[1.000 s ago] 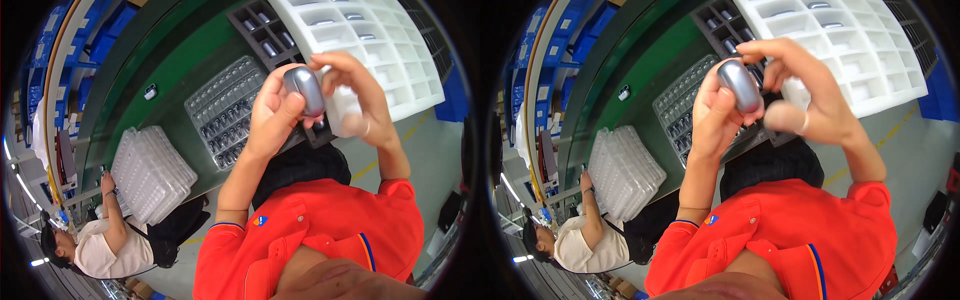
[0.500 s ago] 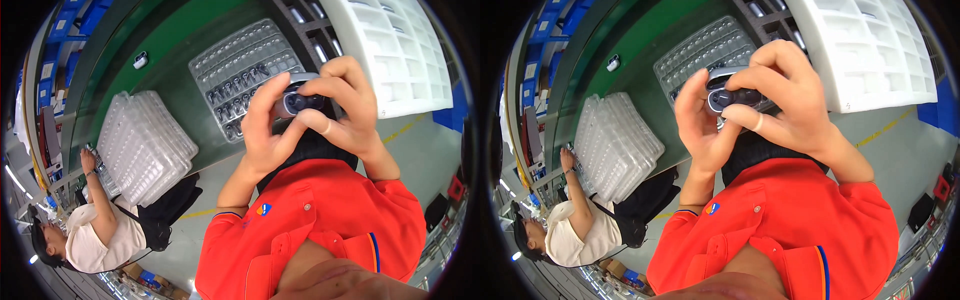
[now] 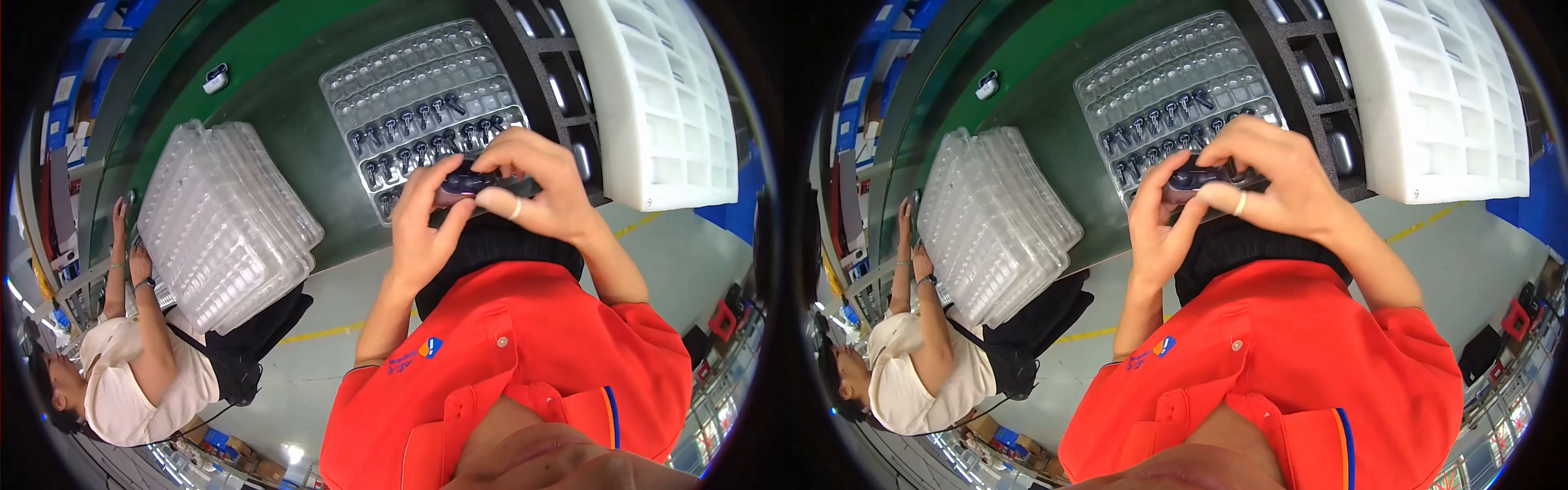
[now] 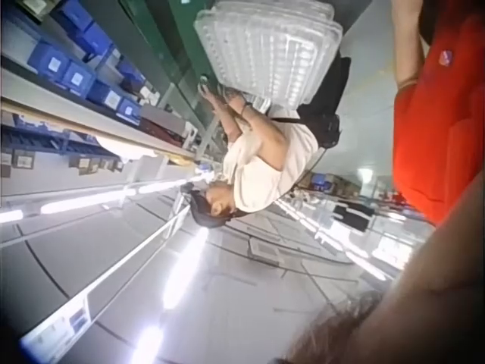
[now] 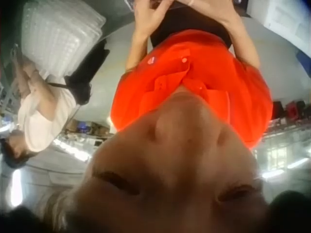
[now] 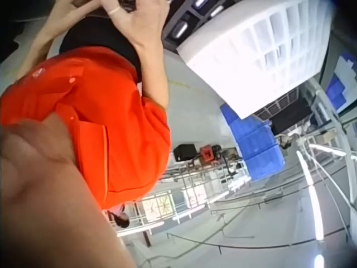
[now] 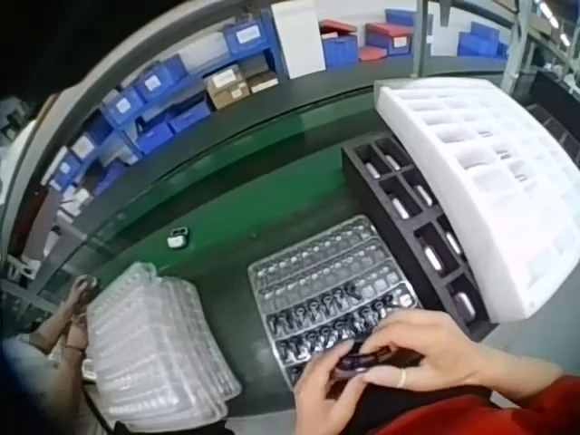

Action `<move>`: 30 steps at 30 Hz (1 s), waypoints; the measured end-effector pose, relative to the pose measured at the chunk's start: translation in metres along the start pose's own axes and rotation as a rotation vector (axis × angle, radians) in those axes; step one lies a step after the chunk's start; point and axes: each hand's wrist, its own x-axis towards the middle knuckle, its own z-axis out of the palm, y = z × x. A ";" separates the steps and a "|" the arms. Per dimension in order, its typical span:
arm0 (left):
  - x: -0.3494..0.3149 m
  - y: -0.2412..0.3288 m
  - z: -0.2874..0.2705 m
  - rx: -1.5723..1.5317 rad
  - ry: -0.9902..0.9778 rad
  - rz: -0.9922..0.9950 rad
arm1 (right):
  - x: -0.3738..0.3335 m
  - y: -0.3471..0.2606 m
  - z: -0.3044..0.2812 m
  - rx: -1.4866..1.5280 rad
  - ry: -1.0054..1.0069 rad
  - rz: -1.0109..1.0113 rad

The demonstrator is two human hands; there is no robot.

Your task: The worker is picking up earbud charging cases from a large tray and placing them into individual compartments in a white plastic sorting tray at an electronics factory assembly line.

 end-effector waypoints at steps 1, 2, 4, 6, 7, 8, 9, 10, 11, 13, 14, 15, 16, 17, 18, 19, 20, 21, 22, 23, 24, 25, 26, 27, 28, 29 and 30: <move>0.005 0.003 0.004 0.064 -0.010 0.080 | -0.002 -0.001 0.003 -0.046 0.013 -0.033; 0.008 0.009 0.007 0.178 -0.014 0.130 | -0.005 0.001 0.006 -0.091 0.027 -0.065; 0.009 0.010 0.011 0.267 -0.012 0.151 | -0.010 0.004 0.009 -0.187 0.081 -0.100; 0.010 0.004 0.010 0.283 -0.032 0.173 | -0.013 0.004 0.007 -0.127 -0.041 0.061; 0.011 0.002 0.009 0.292 -0.051 0.189 | -0.010 0.011 0.003 -0.072 -0.090 0.079; 0.014 0.004 0.009 0.309 -0.053 0.181 | -0.004 0.018 -0.003 -0.064 -0.093 0.064; 0.018 0.009 0.005 0.354 -0.054 0.132 | 0.002 0.023 -0.007 -0.056 -0.097 0.049; 0.023 0.011 0.002 0.397 -0.051 0.084 | 0.010 0.022 -0.012 -0.028 0.004 0.082; 0.026 0.008 -0.002 0.380 -0.005 0.040 | 0.018 0.028 -0.017 -0.110 0.100 0.061; 0.030 -0.009 -0.009 0.127 0.118 -0.114 | 0.034 0.041 -0.030 -0.514 0.154 -0.026; 0.037 -0.007 -0.010 -0.129 0.148 -0.126 | 0.040 0.049 -0.033 -0.521 0.165 -0.021; 0.048 -0.005 -0.012 -0.175 0.180 -0.080 | 0.045 0.057 -0.034 -0.696 0.096 -0.049; 0.061 -0.001 -0.019 -0.212 0.228 -0.037 | 0.050 0.062 -0.029 -0.859 0.016 -0.088; 0.078 0.005 -0.022 -0.269 0.279 -0.063 | 0.051 0.062 -0.024 -0.889 -0.085 -0.050; 0.099 -0.001 -0.030 -0.315 0.325 0.014 | 0.053 0.062 -0.019 -0.887 -0.083 -0.056; 0.124 -0.005 -0.039 -0.365 0.382 0.069 | 0.057 0.064 -0.012 -0.881 -0.106 -0.070; 0.153 -0.015 -0.047 -0.298 0.433 0.101 | 0.058 0.066 -0.010 -0.882 -0.127 -0.077; 0.184 -0.028 -0.056 -0.227 0.486 0.136 | 0.058 0.070 -0.008 -0.888 -0.120 -0.081; 0.214 -0.043 -0.067 -0.188 0.516 0.103 | 0.060 0.074 -0.008 -0.843 -0.123 -0.080; 0.240 -0.061 -0.079 -0.149 0.540 0.068 | 0.059 0.077 -0.008 -0.800 -0.126 -0.074; 0.261 -0.080 -0.100 -0.149 0.537 0.088 | 0.060 0.079 -0.006 -0.732 -0.103 -0.105; 0.278 -0.099 -0.128 0.142 0.576 0.074 | 0.065 0.080 -0.001 -0.694 -0.081 -0.116; 0.295 -0.108 -0.140 0.423 0.595 0.056 | 0.067 0.082 -0.001 -0.666 -0.052 -0.109; 0.305 -0.111 -0.129 0.440 0.559 -0.013 | 0.063 0.087 -0.010 -0.694 -0.056 -0.049; 0.313 -0.110 -0.120 0.470 0.518 -0.078 | 0.056 0.092 -0.015 -0.709 -0.035 -0.038; 0.320 -0.130 -0.188 0.548 0.548 -0.008 | 0.071 0.077 0.000 -0.684 -0.032 -0.119; 0.327 -0.137 -0.180 0.662 0.490 0.052 | 0.065 0.078 -0.005 -0.661 -0.063 -0.102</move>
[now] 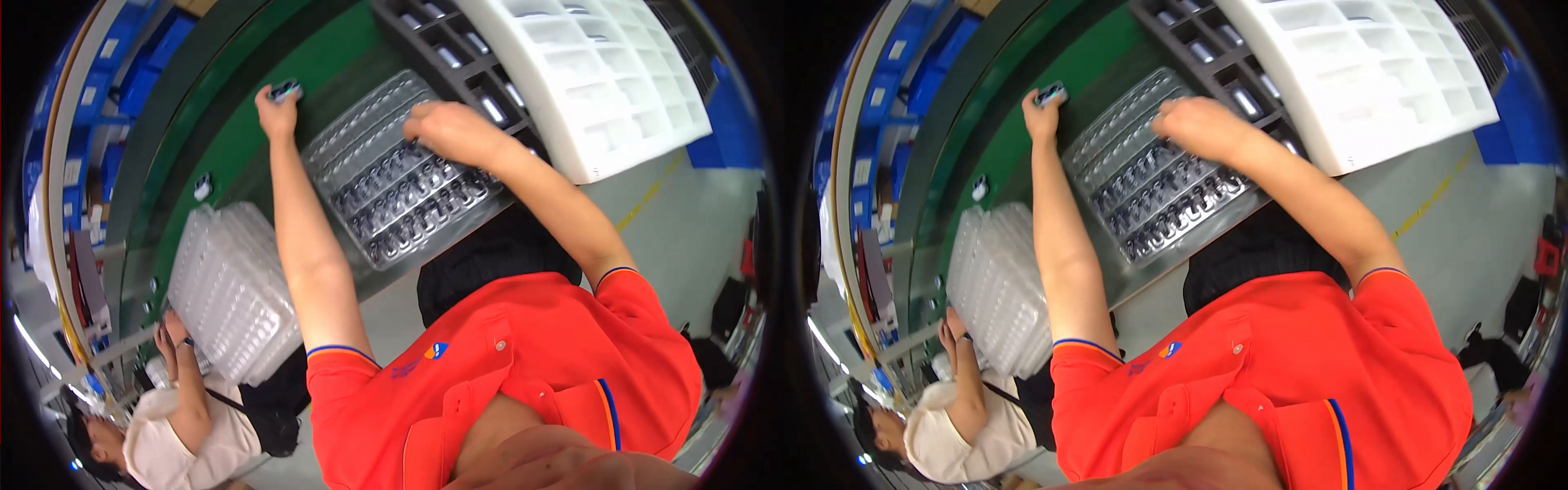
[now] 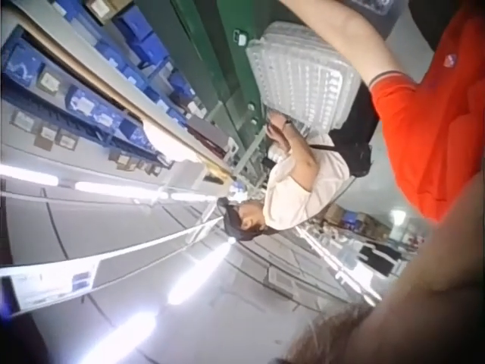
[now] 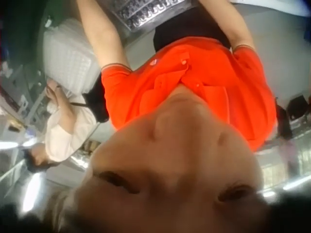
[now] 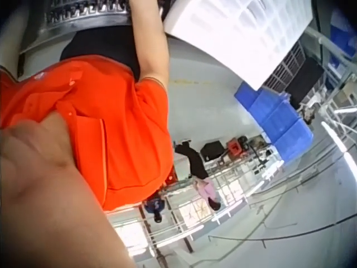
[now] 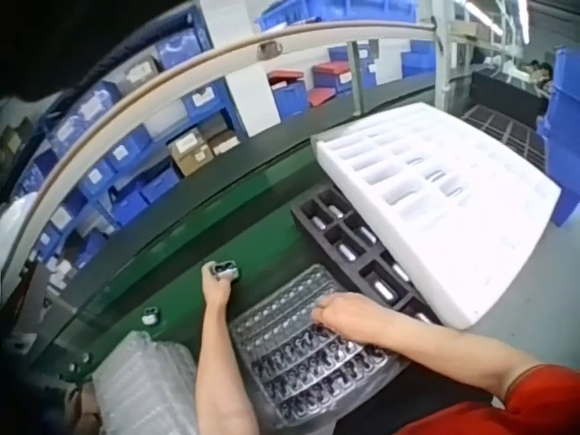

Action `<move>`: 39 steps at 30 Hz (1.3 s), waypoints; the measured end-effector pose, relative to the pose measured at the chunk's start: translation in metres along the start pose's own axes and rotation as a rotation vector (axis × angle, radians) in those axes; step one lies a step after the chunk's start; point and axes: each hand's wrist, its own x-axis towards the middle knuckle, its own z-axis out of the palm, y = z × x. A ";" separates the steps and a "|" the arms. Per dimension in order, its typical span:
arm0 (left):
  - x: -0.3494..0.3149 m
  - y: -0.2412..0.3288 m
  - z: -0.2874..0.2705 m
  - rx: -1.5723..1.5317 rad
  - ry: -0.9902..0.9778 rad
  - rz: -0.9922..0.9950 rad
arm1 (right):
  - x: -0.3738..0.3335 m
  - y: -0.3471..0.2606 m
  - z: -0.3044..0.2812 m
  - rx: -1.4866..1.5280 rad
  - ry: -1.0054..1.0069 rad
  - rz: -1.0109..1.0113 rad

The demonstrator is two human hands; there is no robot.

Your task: The worker is picking up earbud charging cases from a large tray and placing them into individual compartments in a white plastic sorting tray at an electronics factory assembly line.

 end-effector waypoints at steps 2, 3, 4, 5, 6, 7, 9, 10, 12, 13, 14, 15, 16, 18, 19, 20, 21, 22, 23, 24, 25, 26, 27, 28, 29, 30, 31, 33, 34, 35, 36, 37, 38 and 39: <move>-0.008 0.005 0.014 0.142 -0.046 0.206 | -0.015 0.010 0.002 0.007 -0.021 0.028; -0.020 0.030 0.018 0.067 -0.194 0.133 | -0.025 0.021 0.014 0.010 0.051 0.025; -0.023 0.023 0.000 0.032 -0.222 0.108 | -0.018 0.009 0.010 -0.013 -0.001 0.050; -0.019 0.009 -0.003 0.190 -0.190 0.264 | -0.017 0.016 0.025 -0.075 0.089 -0.001; -0.012 -0.011 -0.005 0.334 -0.188 0.332 | -0.018 0.011 0.024 -0.087 0.061 0.004; 0.009 -0.057 -0.029 0.411 -0.117 0.331 | -0.003 0.001 0.038 -0.155 0.128 -0.015; 0.042 -0.092 -0.052 0.401 -0.079 0.142 | 0.014 -0.009 0.053 -0.288 0.134 -0.040; 0.034 -0.080 -0.027 0.445 -0.094 0.105 | 0.011 0.000 0.059 -0.323 0.028 0.028; 0.017 -0.044 0.000 0.574 -0.002 0.006 | 0.008 0.004 0.067 -0.309 -0.109 0.105; 0.012 -0.031 -0.002 0.719 0.099 -0.078 | 0.013 -0.002 0.070 -0.323 -0.145 0.110; 0.002 -0.018 0.001 0.574 0.273 0.210 | 0.012 -0.006 0.068 -0.338 -0.184 0.123; -0.008 -0.006 0.003 0.414 0.444 0.488 | 0.009 -0.010 0.066 -0.373 -0.234 0.147; -0.023 0.030 0.000 0.349 0.358 0.639 | 0.006 -0.013 0.063 -0.374 -0.227 0.157; -0.050 0.080 -0.004 0.205 0.083 0.554 | 0.002 -0.017 0.058 -0.521 -0.174 0.106; -0.065 0.102 -0.004 0.059 -0.194 0.457 | 0.003 -0.017 0.057 -0.522 -0.169 0.105; -0.088 0.125 -0.003 0.014 -0.269 0.489 | 0.003 -0.017 0.057 -0.500 -0.181 0.113; -0.114 0.146 -0.004 -0.030 -0.345 0.521 | 0.004 -0.017 0.058 -0.476 -0.192 0.119; -0.138 0.160 -0.004 -0.017 -0.328 0.544 | 0.005 -0.018 0.059 -0.473 -0.186 0.119; -0.155 0.170 -0.004 0.001 -0.345 0.580 | 0.004 -0.018 0.061 -0.493 -0.179 0.121; -0.171 0.179 -0.004 0.016 -0.363 0.616 | 0.001 -0.016 0.062 -0.515 -0.174 0.125; -0.187 0.187 -0.005 0.033 -0.363 0.630 | -0.001 -0.014 0.064 -0.514 -0.173 0.126; -0.193 0.183 -0.003 0.033 -0.372 0.653 | -0.003 -0.013 0.065 -0.452 -0.153 0.153; -0.198 0.177 0.000 0.034 -0.382 0.674 | -0.004 -0.012 0.067 -0.389 -0.133 0.179; -0.206 0.175 0.000 0.029 -0.382 0.698 | -0.004 -0.011 0.067 -0.386 -0.134 0.179; -0.212 0.171 -0.001 0.031 -0.383 0.696 | -0.003 -0.010 0.068 -0.350 -0.130 0.202; -0.217 0.167 -0.002 0.026 -0.383 0.675 | -0.003 -0.009 0.068 -0.313 -0.128 0.224; -0.219 0.163 -0.005 0.027 -0.380 0.653 | -0.002 -0.008 0.069 -0.307 -0.128 0.215; -0.221 0.155 -0.011 0.060 -0.366 0.691 | 0.001 -0.007 0.073 -0.336 -0.002 0.154; -0.222 0.147 -0.022 0.096 -0.348 0.724 | 0.003 -0.013 0.068 -0.299 0.032 0.148; -0.222 0.143 -0.024 0.049 -0.376 0.675 | 0.003 -0.015 0.064 -0.256 0.064 0.134; -0.220 0.124 -0.029 0.033 -0.364 0.623 | -0.001 -0.024 0.056 -0.196 0.088 0.108; -0.230 0.140 -0.024 -0.052 -0.426 0.497 | -0.015 -0.015 0.054 -0.058 0.428 0.052; -0.235 0.147 -0.008 -0.097 -0.520 0.467 | -0.037 0.000 0.052 -0.089 0.401 0.103; -0.239 0.149 -0.020 -0.070 -0.521 0.370 | -0.038 -0.011 0.038 -0.012 0.285 0.117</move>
